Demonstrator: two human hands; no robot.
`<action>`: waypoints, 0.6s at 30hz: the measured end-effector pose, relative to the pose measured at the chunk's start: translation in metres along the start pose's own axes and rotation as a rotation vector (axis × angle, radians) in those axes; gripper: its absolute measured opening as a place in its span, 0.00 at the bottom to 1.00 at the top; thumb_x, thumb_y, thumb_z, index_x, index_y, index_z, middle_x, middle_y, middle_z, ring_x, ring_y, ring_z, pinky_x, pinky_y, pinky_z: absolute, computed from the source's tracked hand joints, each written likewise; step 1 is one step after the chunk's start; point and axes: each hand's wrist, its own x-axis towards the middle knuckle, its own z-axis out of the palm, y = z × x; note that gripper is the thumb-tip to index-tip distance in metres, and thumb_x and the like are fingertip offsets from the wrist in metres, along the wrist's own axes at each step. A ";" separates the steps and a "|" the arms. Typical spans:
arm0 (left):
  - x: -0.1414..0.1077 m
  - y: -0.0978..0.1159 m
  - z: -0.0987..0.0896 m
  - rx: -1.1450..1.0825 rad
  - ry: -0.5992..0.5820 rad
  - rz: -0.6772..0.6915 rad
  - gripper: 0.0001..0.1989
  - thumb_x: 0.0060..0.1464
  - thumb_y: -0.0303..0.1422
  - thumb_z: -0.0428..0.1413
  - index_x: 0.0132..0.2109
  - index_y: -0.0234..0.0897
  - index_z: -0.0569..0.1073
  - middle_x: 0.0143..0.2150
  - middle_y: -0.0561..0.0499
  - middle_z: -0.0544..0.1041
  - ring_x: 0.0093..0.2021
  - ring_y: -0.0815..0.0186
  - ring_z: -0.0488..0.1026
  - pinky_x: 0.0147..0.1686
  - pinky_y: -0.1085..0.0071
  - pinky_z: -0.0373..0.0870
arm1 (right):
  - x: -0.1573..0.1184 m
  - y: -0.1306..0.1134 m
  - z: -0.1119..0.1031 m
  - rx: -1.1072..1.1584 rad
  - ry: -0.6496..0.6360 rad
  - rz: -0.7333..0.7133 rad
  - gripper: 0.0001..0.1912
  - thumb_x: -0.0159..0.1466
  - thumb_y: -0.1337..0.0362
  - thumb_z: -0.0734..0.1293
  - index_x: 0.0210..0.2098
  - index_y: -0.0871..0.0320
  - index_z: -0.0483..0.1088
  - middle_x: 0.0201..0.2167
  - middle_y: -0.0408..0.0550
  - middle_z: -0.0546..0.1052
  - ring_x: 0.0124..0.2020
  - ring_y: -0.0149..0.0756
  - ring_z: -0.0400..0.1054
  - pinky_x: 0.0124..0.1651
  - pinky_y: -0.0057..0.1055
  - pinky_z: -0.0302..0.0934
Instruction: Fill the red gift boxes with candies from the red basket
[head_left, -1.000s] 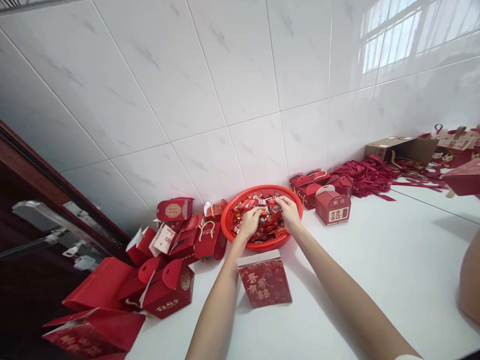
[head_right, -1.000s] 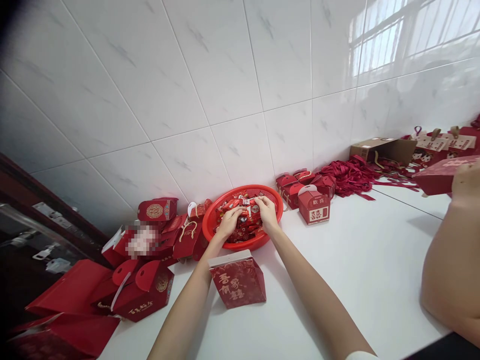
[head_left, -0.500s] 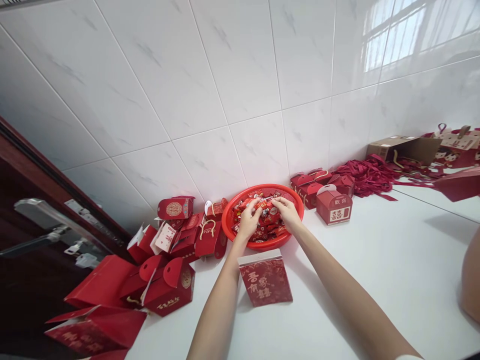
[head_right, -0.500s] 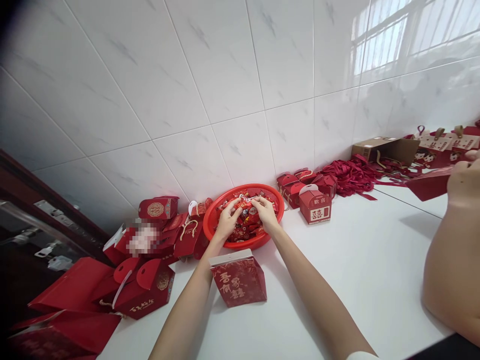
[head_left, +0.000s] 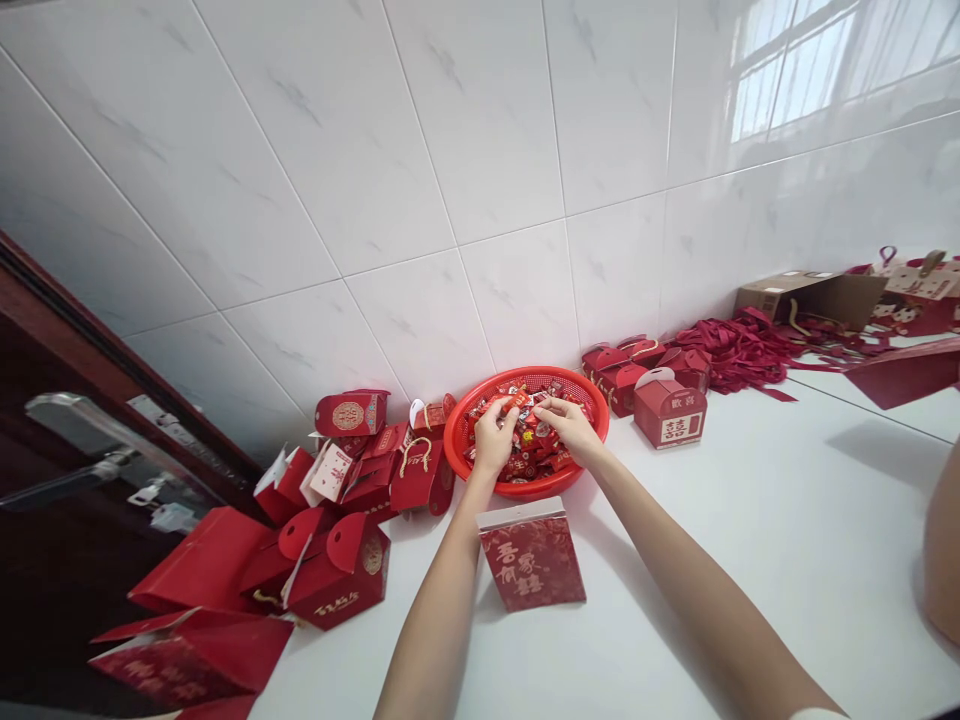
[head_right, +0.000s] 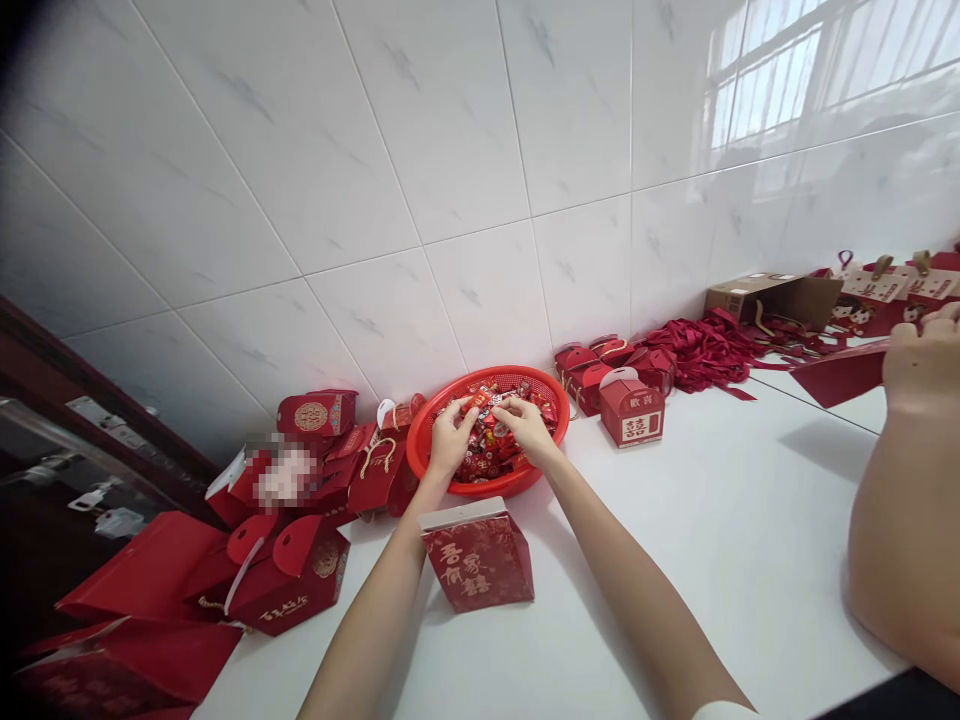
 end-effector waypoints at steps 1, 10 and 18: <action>0.000 -0.001 0.000 0.008 0.024 -0.013 0.11 0.58 0.34 0.55 0.46 0.36 0.77 0.46 0.45 0.81 0.47 0.59 0.77 0.50 0.64 0.71 | 0.000 0.000 0.000 -0.006 0.003 -0.001 0.18 0.47 0.49 0.76 0.23 0.57 0.73 0.24 0.41 0.73 0.29 0.33 0.64 0.36 0.30 0.59; 0.000 0.002 -0.001 -0.033 0.065 -0.037 0.13 0.59 0.35 0.55 0.48 0.36 0.76 0.47 0.45 0.81 0.44 0.61 0.78 0.46 0.67 0.74 | 0.001 0.002 0.001 -0.025 0.048 0.018 0.16 0.48 0.50 0.75 0.24 0.56 0.73 0.22 0.41 0.72 0.25 0.31 0.61 0.29 0.29 0.55; -0.001 0.004 -0.001 -0.047 0.005 0.002 0.12 0.58 0.34 0.56 0.47 0.37 0.77 0.47 0.45 0.82 0.44 0.60 0.79 0.45 0.66 0.76 | -0.001 0.000 0.002 0.001 -0.002 -0.054 0.17 0.44 0.54 0.78 0.23 0.56 0.70 0.23 0.40 0.72 0.29 0.33 0.64 0.36 0.31 0.59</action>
